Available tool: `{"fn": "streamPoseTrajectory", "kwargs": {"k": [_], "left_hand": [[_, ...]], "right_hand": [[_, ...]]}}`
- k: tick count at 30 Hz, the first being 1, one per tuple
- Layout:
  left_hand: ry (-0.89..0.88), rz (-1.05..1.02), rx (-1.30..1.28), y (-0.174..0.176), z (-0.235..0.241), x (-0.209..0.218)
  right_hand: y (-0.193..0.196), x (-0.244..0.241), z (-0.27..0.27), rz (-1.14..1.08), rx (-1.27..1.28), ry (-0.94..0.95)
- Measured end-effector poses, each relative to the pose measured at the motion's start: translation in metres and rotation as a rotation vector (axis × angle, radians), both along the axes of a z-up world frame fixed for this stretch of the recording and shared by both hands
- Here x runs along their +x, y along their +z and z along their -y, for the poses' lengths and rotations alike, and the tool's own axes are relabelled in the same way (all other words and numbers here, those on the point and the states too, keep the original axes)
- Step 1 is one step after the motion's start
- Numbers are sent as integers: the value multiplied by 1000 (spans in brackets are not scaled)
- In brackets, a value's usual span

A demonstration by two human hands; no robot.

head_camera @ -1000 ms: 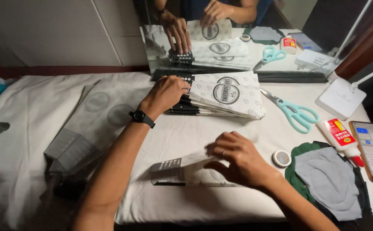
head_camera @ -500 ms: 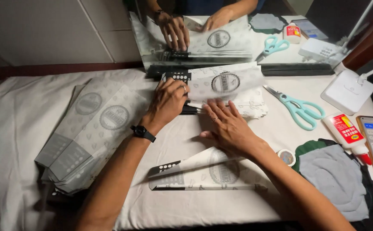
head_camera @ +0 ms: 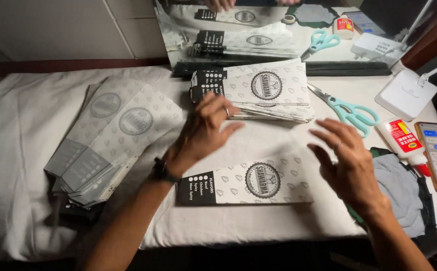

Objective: The person folds a stack of printed paper sheets on a white surface. They fold the sheets in half, then fold the edges inward to create a narrow, rectangular shape. The person uses a small roll of tape to secure the folded edges and places the finished items into a growing stack.

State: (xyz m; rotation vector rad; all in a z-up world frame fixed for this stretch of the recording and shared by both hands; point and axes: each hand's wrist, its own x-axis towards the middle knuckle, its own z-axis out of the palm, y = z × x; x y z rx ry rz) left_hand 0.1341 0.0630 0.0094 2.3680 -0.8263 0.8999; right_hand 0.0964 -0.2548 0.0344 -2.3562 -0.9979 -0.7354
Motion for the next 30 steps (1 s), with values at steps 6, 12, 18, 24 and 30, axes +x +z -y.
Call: {"fn": "streamPoseTrajectory", "kwargs": {"k": [6,12,18,24,30], "left_hand": [[-184,-423,161,-17,13,-94],[-142,-611,209,-33,8,-110],[-70,-579,136,-30,16,-109],[15,-689,-132,-6,18,-106],[-16,-892,-311,26,16,-105]], "right_hand": [[2,-37,-19,-268,-100,361],[-34,-38,-22,-252,-211,423],[-9,-49,-28,-70,-73,319],[-9,-52,-49,154,-82,334],[-16,-51,-76,201,28,231]]}}
